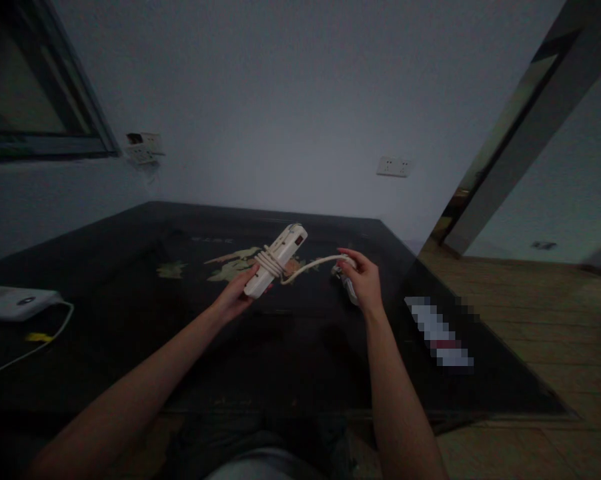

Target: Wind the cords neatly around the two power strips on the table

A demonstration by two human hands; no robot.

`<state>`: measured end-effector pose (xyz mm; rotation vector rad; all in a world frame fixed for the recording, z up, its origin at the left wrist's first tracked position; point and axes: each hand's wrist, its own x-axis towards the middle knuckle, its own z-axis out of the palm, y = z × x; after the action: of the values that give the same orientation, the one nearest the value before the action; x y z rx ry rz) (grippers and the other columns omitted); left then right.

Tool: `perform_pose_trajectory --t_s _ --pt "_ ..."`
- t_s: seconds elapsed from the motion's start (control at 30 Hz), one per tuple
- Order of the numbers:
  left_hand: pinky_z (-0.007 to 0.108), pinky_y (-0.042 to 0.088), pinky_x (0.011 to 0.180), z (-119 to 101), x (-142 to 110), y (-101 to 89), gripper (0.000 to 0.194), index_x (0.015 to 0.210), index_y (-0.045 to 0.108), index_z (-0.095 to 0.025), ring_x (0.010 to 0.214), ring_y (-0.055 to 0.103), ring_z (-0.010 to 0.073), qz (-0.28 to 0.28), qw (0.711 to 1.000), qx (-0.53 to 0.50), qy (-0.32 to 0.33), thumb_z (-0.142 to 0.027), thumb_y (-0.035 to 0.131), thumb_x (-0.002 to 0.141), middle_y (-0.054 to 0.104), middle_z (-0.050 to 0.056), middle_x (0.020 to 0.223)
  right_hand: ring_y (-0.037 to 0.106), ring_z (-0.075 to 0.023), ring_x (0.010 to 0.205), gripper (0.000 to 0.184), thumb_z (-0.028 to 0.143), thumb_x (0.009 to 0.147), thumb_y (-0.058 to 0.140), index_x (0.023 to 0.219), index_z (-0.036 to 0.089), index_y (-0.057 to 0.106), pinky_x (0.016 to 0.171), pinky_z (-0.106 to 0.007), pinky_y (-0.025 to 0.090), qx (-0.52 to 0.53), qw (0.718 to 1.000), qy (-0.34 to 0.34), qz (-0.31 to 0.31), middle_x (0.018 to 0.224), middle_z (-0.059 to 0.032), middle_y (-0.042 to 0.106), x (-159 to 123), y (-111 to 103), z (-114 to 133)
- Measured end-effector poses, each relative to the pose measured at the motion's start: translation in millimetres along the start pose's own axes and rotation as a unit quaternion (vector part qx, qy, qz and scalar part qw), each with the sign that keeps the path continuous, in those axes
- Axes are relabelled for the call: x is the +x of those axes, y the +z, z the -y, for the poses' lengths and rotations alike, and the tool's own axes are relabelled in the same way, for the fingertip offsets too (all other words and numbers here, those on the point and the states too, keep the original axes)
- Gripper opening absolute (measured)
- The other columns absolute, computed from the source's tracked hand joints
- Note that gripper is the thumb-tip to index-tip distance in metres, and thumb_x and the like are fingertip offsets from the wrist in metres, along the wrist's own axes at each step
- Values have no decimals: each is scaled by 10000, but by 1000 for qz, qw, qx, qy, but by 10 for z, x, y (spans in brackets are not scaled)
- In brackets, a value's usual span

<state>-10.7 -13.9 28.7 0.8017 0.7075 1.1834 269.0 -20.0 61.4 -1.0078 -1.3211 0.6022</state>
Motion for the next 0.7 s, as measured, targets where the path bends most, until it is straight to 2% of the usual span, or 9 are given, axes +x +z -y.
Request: perform_pose_trajectory --t_s 0.07,0.17,0.33,0.43,0.53,0.6,0.7 --pt "225 565 571 -35 -7 3 183 930 662 -120 620 683 147 -5 1000 -8 23 -277 584 874 727 77 828 598 -171 757 229 252 726 661 944 229 727 710 -308 441 -93 991 -37 94 851 -22 692 -11 35 -44" --pt "234 574 580 -76 -37 30 169 900 665 -117 620 678 146 -8 999 -9 42 -267 596 862 720 73 815 592 -204 788 146 246 778 612 834 230 747 757 -351 428 -187 960 -95 184 798 -49 683 -40 148 -110" --pt "255 591 595 -136 -99 102 135 882 663 -132 663 671 145 -5 998 -33 51 -224 565 872 710 51 822 589 -214 866 153 253 814 594 854 228 739 805 -367 431 -210 931 -85 286 882 -67 666 -98 281 -211" --pt "228 583 562 -183 -122 137 135 885 654 -137 646 664 135 -22 996 -65 52 -199 534 886 704 42 803 588 -216 925 142 256 757 666 877 215 731 838 -369 442 -206 933 -75 287 982 -78 623 -107 276 -258" --pt "204 565 509 -237 -143 165 160 871 640 -135 565 641 119 -47 994 -86 42 -202 499 905 686 29 740 576 -222 990 300 248 733 688 1032 218 685 868 -378 444 -200 945 -62 250 1113 -95 573 -113 272 -320" --pt "203 562 497 -267 -160 182 164 884 634 -137 526 628 114 -58 994 -85 36 -215 492 911 674 23 708 582 -211 952 437 258 736 684 1165 220 613 847 -376 454 -197 951 -35 236 1143 -102 558 -126 288 -379" --pt "202 567 508 -289 -184 202 152 929 632 -139 509 622 110 -60 994 -80 40 -215 504 905 666 16 691 576 -174 811 574 271 709 705 1252 201 535 806 -362 453 -210 952 22 222 1084 -92 575 -152 324 -476"
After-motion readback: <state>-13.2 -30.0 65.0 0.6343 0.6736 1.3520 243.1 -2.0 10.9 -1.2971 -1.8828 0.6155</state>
